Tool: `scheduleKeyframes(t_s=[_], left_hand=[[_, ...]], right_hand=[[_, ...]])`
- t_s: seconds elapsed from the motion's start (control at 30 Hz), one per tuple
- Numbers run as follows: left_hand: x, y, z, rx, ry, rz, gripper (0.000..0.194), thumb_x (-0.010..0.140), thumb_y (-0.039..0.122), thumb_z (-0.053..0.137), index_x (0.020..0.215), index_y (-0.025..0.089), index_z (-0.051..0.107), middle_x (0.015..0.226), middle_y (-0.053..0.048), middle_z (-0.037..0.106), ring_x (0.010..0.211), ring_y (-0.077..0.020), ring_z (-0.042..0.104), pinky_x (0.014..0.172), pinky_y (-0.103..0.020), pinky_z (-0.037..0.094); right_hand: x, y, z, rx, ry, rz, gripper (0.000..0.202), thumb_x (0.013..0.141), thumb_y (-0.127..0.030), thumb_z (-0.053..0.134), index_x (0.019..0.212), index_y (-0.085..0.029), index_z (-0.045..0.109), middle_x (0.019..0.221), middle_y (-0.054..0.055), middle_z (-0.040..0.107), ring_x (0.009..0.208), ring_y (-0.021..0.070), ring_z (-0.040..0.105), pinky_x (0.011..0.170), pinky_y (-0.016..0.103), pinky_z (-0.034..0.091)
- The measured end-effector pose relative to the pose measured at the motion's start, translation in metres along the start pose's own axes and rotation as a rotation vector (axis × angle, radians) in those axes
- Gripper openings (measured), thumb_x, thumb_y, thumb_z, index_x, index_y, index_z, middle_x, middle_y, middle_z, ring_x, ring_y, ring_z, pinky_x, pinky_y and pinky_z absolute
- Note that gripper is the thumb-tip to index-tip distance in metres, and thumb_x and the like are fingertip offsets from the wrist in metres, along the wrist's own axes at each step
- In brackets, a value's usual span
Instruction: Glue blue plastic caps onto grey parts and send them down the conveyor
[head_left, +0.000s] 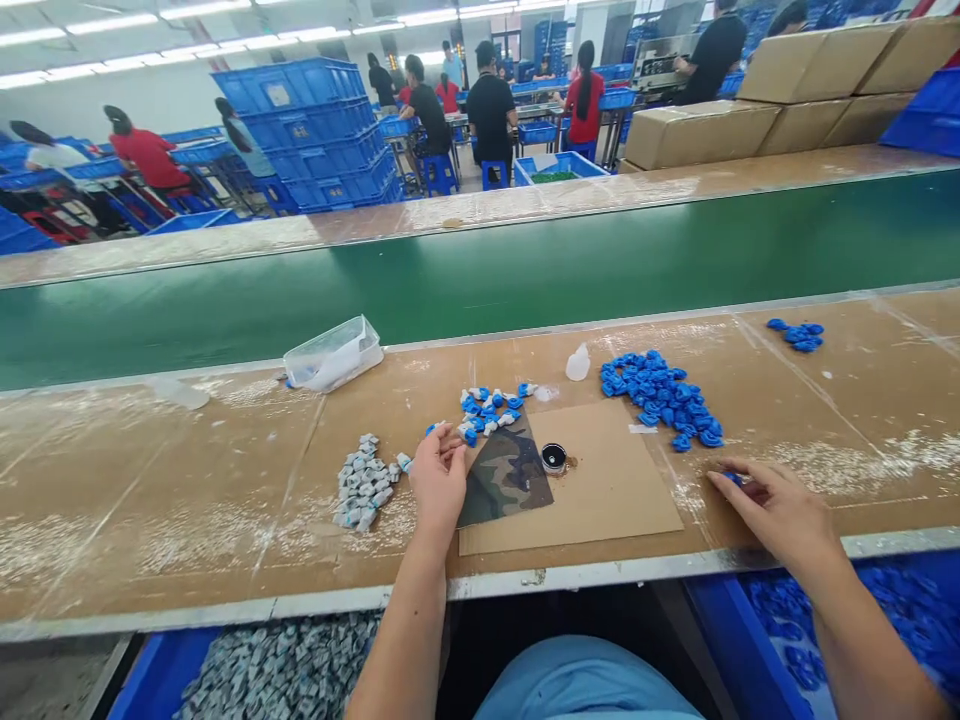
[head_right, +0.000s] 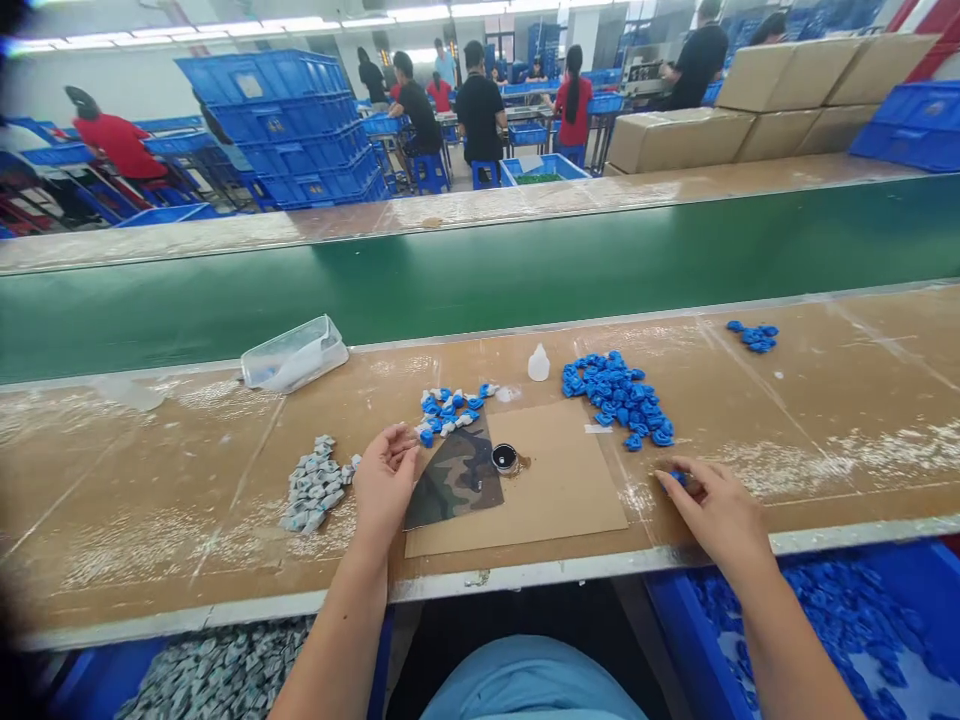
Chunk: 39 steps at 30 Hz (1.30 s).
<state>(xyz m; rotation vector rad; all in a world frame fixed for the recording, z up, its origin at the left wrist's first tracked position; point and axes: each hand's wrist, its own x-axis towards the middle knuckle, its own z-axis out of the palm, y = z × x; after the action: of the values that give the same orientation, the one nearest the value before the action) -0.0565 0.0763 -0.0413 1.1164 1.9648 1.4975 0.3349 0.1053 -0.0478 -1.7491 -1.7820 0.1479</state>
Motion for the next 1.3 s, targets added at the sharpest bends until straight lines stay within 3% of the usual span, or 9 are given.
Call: scheduleKeyframes(t_s=[0.17,0.27,0.4,0.6,0.8,0.9,1.0,1.13,1.3], left_hand=[[-0.005,-0.007,-0.034,0.518,0.165,0.170,0.023,0.076,0.026,0.052,0.095,0.017,0.061,0.091,-0.012,0.065,0.090,-0.0276,0.060,0.086,-0.047,0.047],[-0.002,-0.013,-0.049,0.709,0.111,0.167,0.017,0.074,0.026,0.052,0.085,0.017,0.062,0.086,-0.012,0.066,0.090,-0.0304,0.059,0.088,-0.049,0.043],[0.002,-0.022,-0.050,0.720,0.037,0.158,0.011,0.074,0.020,0.048,0.075,0.020,0.059,0.084,-0.012,0.066,0.086,-0.0296,0.059,0.085,-0.046,0.043],[-0.011,-0.018,-0.045,0.394,0.088,0.171,0.016,0.080,0.031,0.050,0.083,0.022,0.062,0.088,-0.009,0.064,0.091,-0.0278,0.058,0.088,-0.043,0.043],[-0.052,0.011,-0.013,-0.333,-0.240,-0.239,0.040,0.072,0.047,0.067,0.102,0.020,0.063,0.077,-0.001,0.060,0.070,-0.0151,0.057,0.068,-0.028,0.048],[-0.063,0.024,0.007,-0.599,-0.350,-0.384,0.042,0.064,0.046,0.076,0.093,0.018,0.066,0.076,0.000,0.060,0.067,-0.0111,0.056,0.064,-0.024,0.047],[-0.066,0.028,0.018,-0.707,-0.357,-0.457,0.038,0.057,0.042,0.082,0.081,0.017,0.066,0.078,-0.002,0.063,0.069,-0.0100,0.057,0.067,-0.023,0.048],[-0.066,0.027,0.021,-0.762,-0.333,-0.534,0.038,0.052,0.038,0.085,0.075,0.016,0.064,0.078,-0.002,0.066,0.068,-0.0096,0.059,0.070,-0.024,0.050],[-0.068,0.027,0.023,-0.781,-0.318,-0.517,0.037,0.055,0.039,0.084,0.078,0.017,0.065,0.076,0.000,0.066,0.065,-0.0111,0.063,0.066,-0.026,0.052]], right_hand=[[0.000,0.001,0.006,0.131,-0.129,0.095,0.049,0.068,-0.070,0.057,0.078,-0.024,0.072,0.068,0.005,0.065,0.052,0.0192,0.058,0.055,0.039,0.052],[0.002,-0.008,0.010,0.304,-0.171,0.123,0.050,0.065,-0.068,0.063,0.084,-0.023,0.072,0.078,0.007,0.069,0.061,0.0204,0.063,0.061,0.038,0.056],[0.002,-0.039,0.016,0.600,-0.235,0.139,0.048,0.064,-0.062,0.072,0.088,-0.020,0.071,0.087,0.008,0.071,0.072,0.0198,0.066,0.070,0.034,0.058],[-0.005,-0.095,0.029,0.961,-0.519,0.265,0.041,0.068,-0.050,0.075,0.095,-0.019,0.072,0.087,0.007,0.073,0.079,0.0186,0.068,0.077,0.034,0.057],[-0.008,-0.124,0.041,1.156,-0.645,0.294,0.031,0.071,-0.041,0.075,0.094,-0.020,0.074,0.084,0.005,0.071,0.074,0.0155,0.067,0.076,0.031,0.055],[-0.006,-0.126,0.045,1.113,-0.686,0.220,0.033,0.074,-0.040,0.073,0.100,-0.020,0.072,0.082,0.004,0.071,0.074,0.0145,0.067,0.080,0.032,0.055],[-0.002,-0.127,0.049,1.033,-0.663,0.097,0.035,0.078,-0.041,0.069,0.106,-0.020,0.070,0.089,0.006,0.072,0.080,0.0162,0.068,0.080,0.034,0.056],[0.005,-0.132,0.053,0.827,-0.484,-0.167,0.025,0.083,-0.033,0.063,0.104,-0.021,0.071,0.099,0.008,0.072,0.092,0.0193,0.067,0.085,0.035,0.055],[0.013,-0.139,0.053,0.609,-0.391,-0.406,0.022,0.088,-0.022,0.057,0.104,-0.024,0.072,0.098,0.006,0.073,0.093,0.0188,0.067,0.086,0.034,0.054]])
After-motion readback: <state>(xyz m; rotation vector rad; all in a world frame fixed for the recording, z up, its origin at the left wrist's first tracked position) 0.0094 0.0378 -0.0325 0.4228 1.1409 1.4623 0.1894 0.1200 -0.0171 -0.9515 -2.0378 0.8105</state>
